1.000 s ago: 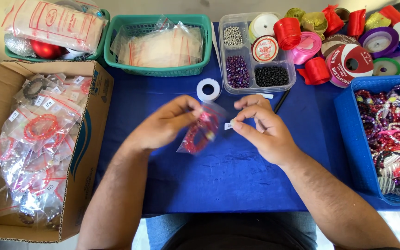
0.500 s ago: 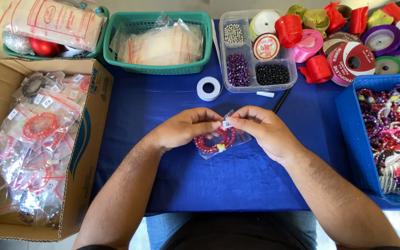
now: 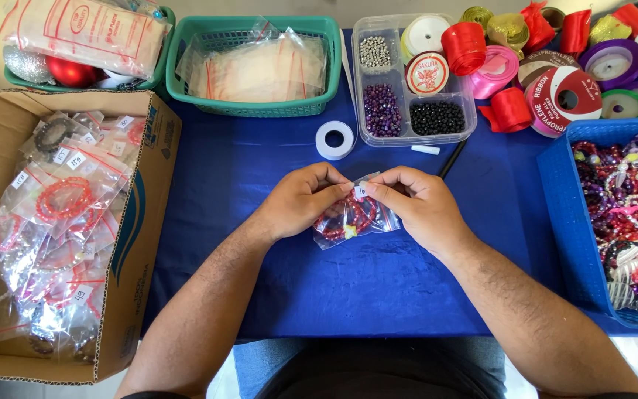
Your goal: The person packages bracelets by labeling plastic bags and placing a bracelet into each one. The person writes a code on a white label strip using a marker, sticks the label onto a small clear bag, and then inserts a beaded bracelet into the bag.
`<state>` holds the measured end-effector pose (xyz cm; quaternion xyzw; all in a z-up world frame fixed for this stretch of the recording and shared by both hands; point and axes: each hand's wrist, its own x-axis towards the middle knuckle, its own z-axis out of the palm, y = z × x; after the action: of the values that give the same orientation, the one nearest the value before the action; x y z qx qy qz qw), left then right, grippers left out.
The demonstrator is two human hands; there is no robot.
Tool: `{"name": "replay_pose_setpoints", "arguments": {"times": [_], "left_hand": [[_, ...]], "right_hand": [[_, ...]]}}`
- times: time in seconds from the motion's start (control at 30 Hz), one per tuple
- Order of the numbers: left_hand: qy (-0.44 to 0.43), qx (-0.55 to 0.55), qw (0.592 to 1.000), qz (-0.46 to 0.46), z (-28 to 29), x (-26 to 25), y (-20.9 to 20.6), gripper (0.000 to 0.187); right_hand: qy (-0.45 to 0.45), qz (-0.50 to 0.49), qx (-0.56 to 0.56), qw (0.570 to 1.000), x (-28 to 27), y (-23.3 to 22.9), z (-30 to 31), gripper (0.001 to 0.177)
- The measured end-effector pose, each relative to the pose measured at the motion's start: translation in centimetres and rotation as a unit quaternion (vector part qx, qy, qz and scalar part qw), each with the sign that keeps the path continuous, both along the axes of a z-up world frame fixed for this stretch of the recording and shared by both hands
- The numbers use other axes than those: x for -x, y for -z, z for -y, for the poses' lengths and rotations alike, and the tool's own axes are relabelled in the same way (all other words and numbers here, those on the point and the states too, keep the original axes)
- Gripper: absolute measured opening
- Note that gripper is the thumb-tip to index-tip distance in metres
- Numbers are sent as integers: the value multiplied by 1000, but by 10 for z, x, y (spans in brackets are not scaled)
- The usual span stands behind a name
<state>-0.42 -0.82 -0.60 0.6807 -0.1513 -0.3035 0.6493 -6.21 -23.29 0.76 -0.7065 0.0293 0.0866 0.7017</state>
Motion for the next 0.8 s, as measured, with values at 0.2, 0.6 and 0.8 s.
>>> {"name": "replay_pose_setpoints", "arguments": {"times": [0.2, 0.6, 0.8], "left_hand": [[1, 12, 1000, -2, 1, 1, -2, 23], [13, 34, 999, 8, -1, 1, 5, 23], [19, 21, 999, 30, -2, 1, 1, 24]], "right_hand": [[7, 63, 45, 997, 3, 1, -6, 15], [26, 131, 183, 974, 6, -9, -11, 12], [21, 213, 211, 954, 8, -9, -11, 10]]}}
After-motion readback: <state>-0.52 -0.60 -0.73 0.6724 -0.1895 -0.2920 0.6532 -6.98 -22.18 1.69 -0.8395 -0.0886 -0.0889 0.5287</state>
